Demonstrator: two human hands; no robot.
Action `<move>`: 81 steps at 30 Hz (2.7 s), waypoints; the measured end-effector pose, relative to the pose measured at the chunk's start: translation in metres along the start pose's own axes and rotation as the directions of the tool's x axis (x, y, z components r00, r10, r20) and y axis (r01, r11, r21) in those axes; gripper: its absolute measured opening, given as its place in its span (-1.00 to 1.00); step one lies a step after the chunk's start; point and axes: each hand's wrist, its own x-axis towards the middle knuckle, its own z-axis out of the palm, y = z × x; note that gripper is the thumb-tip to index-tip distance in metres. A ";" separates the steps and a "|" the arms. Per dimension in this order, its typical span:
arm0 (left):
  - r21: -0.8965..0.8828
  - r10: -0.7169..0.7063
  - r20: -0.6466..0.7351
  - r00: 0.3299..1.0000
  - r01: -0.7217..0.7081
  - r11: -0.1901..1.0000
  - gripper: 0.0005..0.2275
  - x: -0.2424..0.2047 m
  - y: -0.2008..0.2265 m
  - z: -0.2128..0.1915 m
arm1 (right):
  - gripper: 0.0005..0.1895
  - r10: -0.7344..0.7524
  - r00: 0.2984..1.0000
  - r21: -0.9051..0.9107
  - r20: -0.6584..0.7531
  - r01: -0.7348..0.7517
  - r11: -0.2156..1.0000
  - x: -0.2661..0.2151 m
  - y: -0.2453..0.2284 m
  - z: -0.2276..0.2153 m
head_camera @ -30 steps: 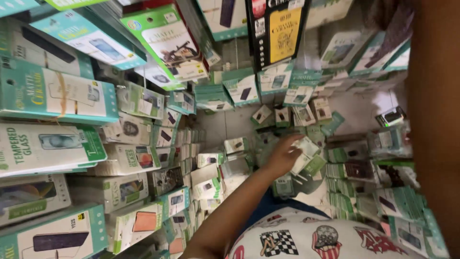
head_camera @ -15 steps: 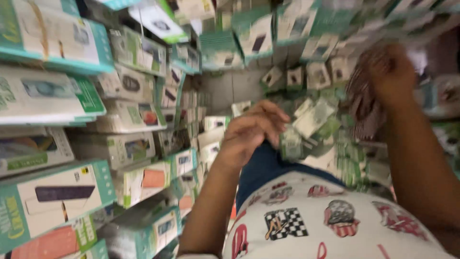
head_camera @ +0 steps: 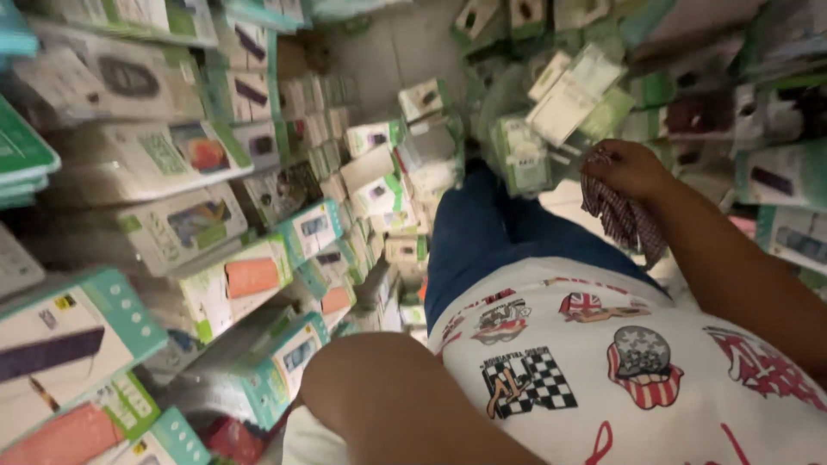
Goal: Wiping down and organizing stacks of screen protector boxes in a storage area.
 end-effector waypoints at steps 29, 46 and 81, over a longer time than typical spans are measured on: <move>-0.190 -0.389 -0.839 0.381 0.464 0.865 -0.46 -0.083 -0.117 -0.101 | -0.65 -0.204 0.964 -0.365 0.171 0.254 0.896 -0.139 -0.219 -0.102; -0.364 -0.893 0.128 0.431 0.858 0.362 -0.28 -0.014 -0.120 -0.094 | -0.75 -0.490 0.845 -0.887 0.216 0.379 0.263 -0.224 -0.277 -0.155; -0.580 -0.591 -0.780 0.207 0.116 0.806 -0.35 0.009 -0.218 -0.065 | -0.62 -0.880 0.101 -0.446 -0.464 0.832 0.331 -0.206 -0.317 -0.098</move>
